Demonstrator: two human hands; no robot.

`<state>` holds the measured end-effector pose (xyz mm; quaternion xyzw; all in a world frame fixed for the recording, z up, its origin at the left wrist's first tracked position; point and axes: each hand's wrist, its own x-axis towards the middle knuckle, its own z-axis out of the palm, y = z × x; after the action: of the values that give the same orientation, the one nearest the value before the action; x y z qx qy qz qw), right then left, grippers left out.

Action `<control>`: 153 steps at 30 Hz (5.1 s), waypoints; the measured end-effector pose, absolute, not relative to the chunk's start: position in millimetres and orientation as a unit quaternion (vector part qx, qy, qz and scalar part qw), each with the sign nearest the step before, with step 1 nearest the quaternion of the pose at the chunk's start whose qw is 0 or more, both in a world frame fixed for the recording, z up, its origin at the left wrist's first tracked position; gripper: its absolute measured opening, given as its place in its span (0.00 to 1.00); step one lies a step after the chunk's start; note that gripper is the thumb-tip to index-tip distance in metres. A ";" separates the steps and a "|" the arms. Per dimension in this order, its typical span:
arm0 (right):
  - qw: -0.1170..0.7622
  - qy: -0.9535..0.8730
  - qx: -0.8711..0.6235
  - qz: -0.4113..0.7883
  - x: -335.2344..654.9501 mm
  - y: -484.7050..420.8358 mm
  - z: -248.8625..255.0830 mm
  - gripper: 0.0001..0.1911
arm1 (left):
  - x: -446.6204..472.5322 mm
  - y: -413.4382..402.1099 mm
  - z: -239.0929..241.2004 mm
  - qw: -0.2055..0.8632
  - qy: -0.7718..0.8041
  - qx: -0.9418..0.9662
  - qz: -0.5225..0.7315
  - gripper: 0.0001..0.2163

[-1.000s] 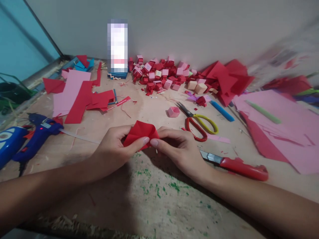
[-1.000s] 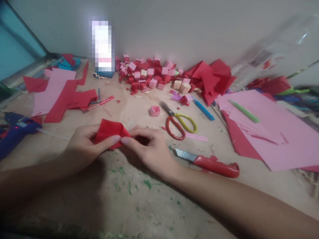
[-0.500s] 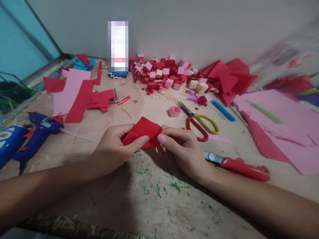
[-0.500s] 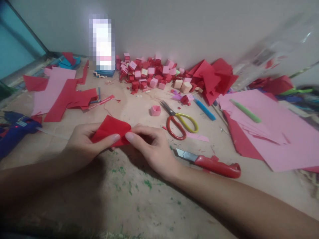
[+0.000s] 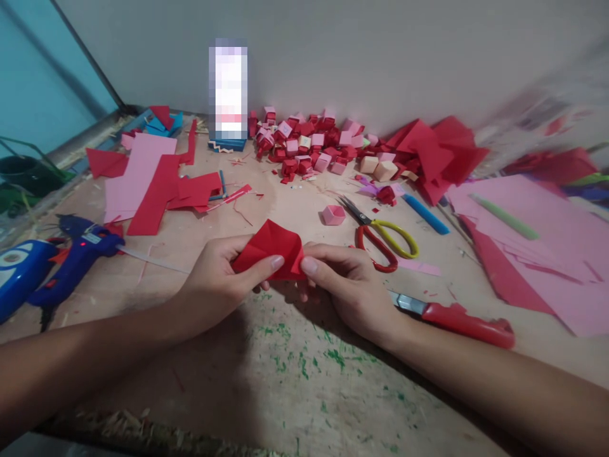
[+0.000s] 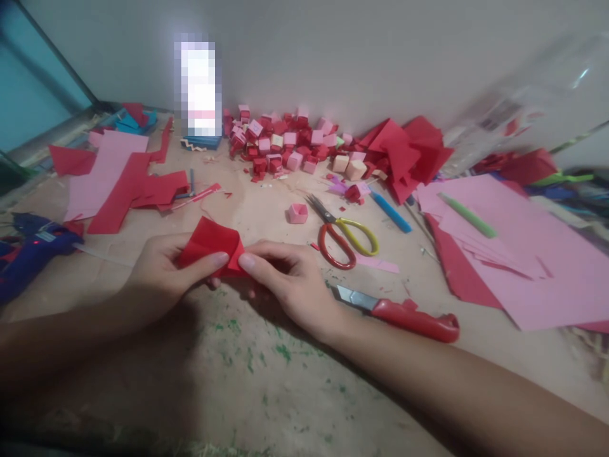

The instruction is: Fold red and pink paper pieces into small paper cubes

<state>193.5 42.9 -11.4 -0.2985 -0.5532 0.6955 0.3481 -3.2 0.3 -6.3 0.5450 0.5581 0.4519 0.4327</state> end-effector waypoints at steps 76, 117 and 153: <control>0.366 -0.619 -0.385 0.579 192.7 43.5 -4.6 0.13 | -0.8 0.3 -10.5 0.425 0.565 0.597 0.380 0.13; 0.262 -0.640 -0.385 0.612 195.1 41.0 -12.6 0.15 | -2.9 -0.4 -11.7 0.420 0.538 0.585 0.438 0.10; 0.417 -0.512 -0.374 0.651 191.4 40.8 -9.2 0.10 | 1.5 1.6 -10.2 0.516 0.497 0.514 0.473 0.32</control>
<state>191.4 40.8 -9.2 -0.3740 -0.5122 0.6509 0.4173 1.5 1.6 -10.2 0.5138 0.4967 0.4728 0.5155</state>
